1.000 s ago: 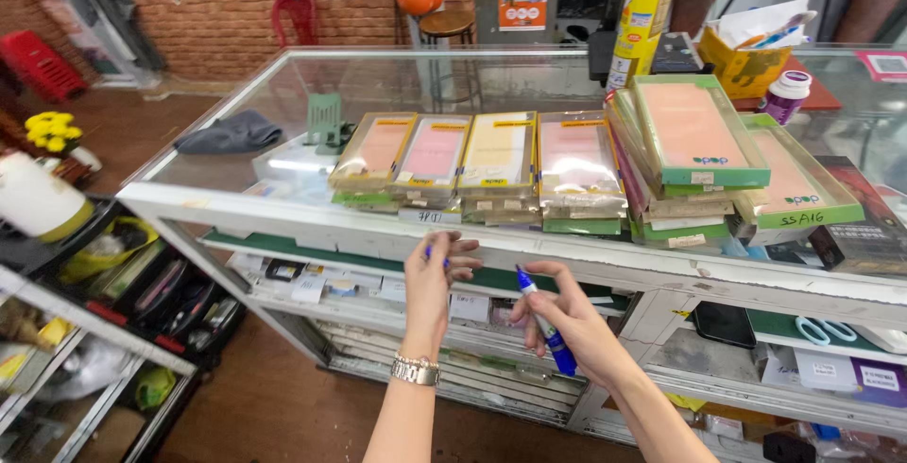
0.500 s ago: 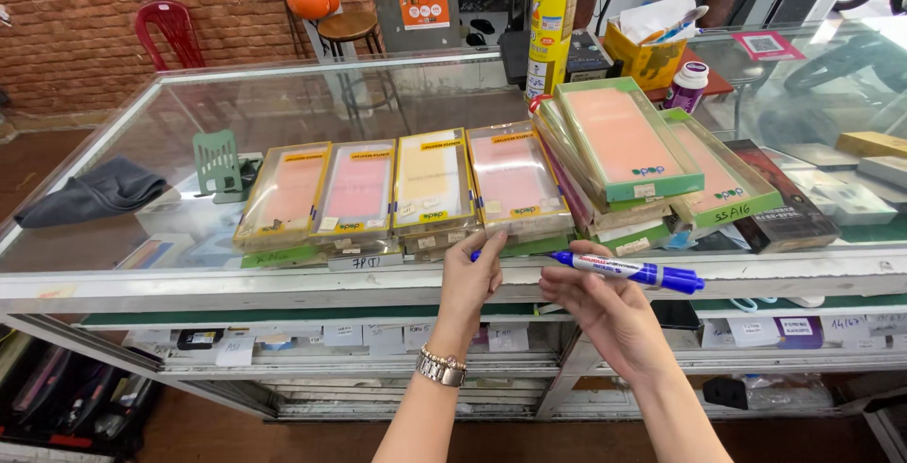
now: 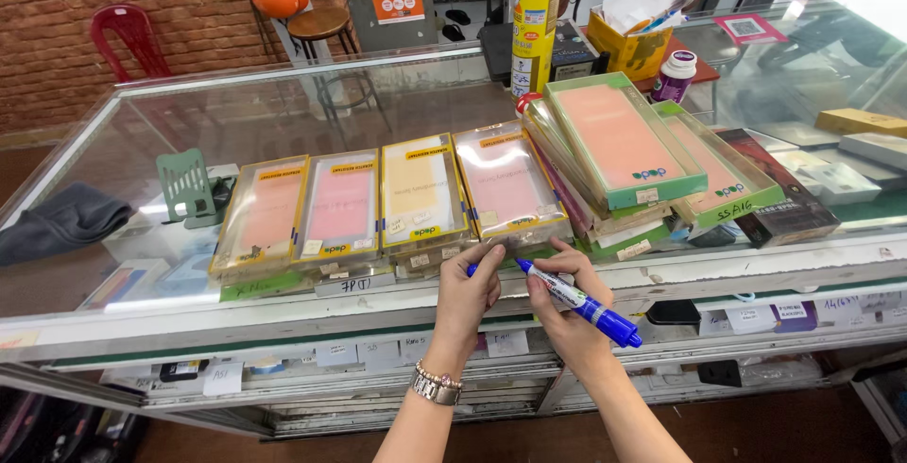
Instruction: The person labels several boxes of phone cases with a blue marker, wipes them with a cloth, and arranges them on a glass display counter. They write codes on the boxes and place them in stacks, then move to a lower shelf to retrieve more boxes.
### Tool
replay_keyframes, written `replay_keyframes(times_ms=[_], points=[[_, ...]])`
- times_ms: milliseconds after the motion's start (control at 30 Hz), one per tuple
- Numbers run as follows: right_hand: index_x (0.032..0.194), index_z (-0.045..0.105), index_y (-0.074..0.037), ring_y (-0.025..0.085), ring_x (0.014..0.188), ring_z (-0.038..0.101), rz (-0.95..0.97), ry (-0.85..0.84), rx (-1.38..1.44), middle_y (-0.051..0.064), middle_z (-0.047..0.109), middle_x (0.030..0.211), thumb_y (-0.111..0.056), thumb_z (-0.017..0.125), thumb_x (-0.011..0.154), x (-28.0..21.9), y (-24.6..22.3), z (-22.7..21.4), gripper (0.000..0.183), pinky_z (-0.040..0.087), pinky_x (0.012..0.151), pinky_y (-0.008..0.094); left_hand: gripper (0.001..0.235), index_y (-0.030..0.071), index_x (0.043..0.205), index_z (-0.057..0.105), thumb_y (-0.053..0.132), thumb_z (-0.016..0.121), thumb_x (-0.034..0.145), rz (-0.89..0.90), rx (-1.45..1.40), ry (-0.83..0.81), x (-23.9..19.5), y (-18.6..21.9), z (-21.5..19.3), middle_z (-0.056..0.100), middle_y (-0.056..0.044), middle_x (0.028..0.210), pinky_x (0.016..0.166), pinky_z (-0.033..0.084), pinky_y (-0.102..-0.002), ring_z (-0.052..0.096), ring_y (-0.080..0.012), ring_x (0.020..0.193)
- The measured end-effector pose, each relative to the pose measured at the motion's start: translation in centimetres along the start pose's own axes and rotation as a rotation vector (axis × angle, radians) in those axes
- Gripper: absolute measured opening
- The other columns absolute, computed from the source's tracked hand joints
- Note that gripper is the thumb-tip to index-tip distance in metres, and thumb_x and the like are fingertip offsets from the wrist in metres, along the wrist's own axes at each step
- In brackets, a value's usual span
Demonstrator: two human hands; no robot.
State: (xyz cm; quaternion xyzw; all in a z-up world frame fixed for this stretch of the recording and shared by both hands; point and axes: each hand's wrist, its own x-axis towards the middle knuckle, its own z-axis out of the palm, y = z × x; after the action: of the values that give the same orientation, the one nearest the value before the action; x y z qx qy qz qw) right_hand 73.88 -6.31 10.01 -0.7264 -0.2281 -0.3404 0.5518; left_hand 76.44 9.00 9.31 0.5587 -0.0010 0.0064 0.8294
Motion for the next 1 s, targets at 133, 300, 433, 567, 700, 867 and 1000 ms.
replay_keyframes(times_ms=[133,300,433,567,700,867,1000], points=[[0.103,0.064,-0.001,0.014,0.084,0.067,-0.006,0.051,-0.006,0.005,0.066,0.087,-0.001,0.072,0.091,-0.1,0.4,0.8,0.015,0.046,0.121,0.053,0.029,-0.008,0.109,0.073,0.018,0.067,0.098,-0.013,0.023,-0.023,-0.1,0.2,-0.4,0.041,0.006,0.053,0.041,0.029,-0.023,0.037,-0.0039,0.045],[0.101,0.066,-0.001,0.016,0.085,0.067,-0.036,0.079,-0.076,0.007,0.066,0.089,-0.001,0.073,0.088,0.5,0.8,1.8,0.015,0.045,0.119,0.053,0.028,-0.005,0.113,0.074,0.017,0.066,0.098,-0.037,0.018,-0.030,0.2,0.2,-0.5,0.043,0.006,0.053,0.041,0.030,-0.023,0.038,-0.0041,0.044],[0.101,0.066,-0.001,0.021,0.097,0.067,-0.036,0.091,-0.134,0.007,0.067,0.091,0.000,0.074,0.086,0.6,1.0,2.6,0.016,0.045,0.118,0.052,0.027,-0.005,0.114,0.073,0.015,0.065,0.099,-0.031,0.005,-0.030,0.2,-0.1,-0.6,0.044,0.006,0.054,0.041,0.029,-0.023,0.037,-0.0033,0.044],[0.102,0.066,-0.001,0.026,0.107,0.066,-0.009,0.134,-0.146,0.009,0.067,0.096,-0.001,0.075,0.087,0.5,1.1,3.0,0.018,0.046,0.116,0.050,0.027,-0.006,0.113,0.074,0.015,0.064,0.099,-0.022,0.021,-0.039,0.2,-0.1,-0.7,0.045,0.006,0.053,0.041,0.029,-0.023,0.037,-0.0031,0.044],[0.101,0.067,-0.002,0.024,0.097,0.067,-0.003,0.129,-0.134,0.008,0.068,0.090,-0.001,0.075,0.085,0.7,1.3,3.0,0.018,0.046,0.119,0.050,0.027,-0.005,0.116,0.074,0.014,0.064,0.099,-0.020,0.017,-0.037,0.3,0.0,-0.5,0.046,0.006,0.054,0.041,0.029,-0.023,0.037,-0.0028,0.044],[0.099,0.068,-0.002,0.027,0.104,0.066,0.002,0.125,-0.183,0.008,0.069,0.091,-0.002,0.077,0.084,0.8,1.4,3.0,0.017,0.047,0.115,0.048,0.027,-0.005,0.116,0.075,0.013,0.064,0.099,-0.014,0.037,-0.022,0.2,0.1,-0.4,0.049,0.005,0.055,0.040,0.030,-0.023,0.039,-0.0030,0.044],[0.099,0.068,-0.002,0.030,0.112,0.067,0.046,0.162,-0.177,0.011,0.069,0.099,-0.003,0.078,0.086,0.8,1.4,3.2,0.016,0.048,0.111,0.046,0.027,-0.004,0.117,0.075,0.013,0.064,0.099,-0.007,0.040,-0.022,0.1,0.2,-0.3,0.050,0.005,0.056,0.040,0.031,-0.023,0.040,-0.0029,0.045]])
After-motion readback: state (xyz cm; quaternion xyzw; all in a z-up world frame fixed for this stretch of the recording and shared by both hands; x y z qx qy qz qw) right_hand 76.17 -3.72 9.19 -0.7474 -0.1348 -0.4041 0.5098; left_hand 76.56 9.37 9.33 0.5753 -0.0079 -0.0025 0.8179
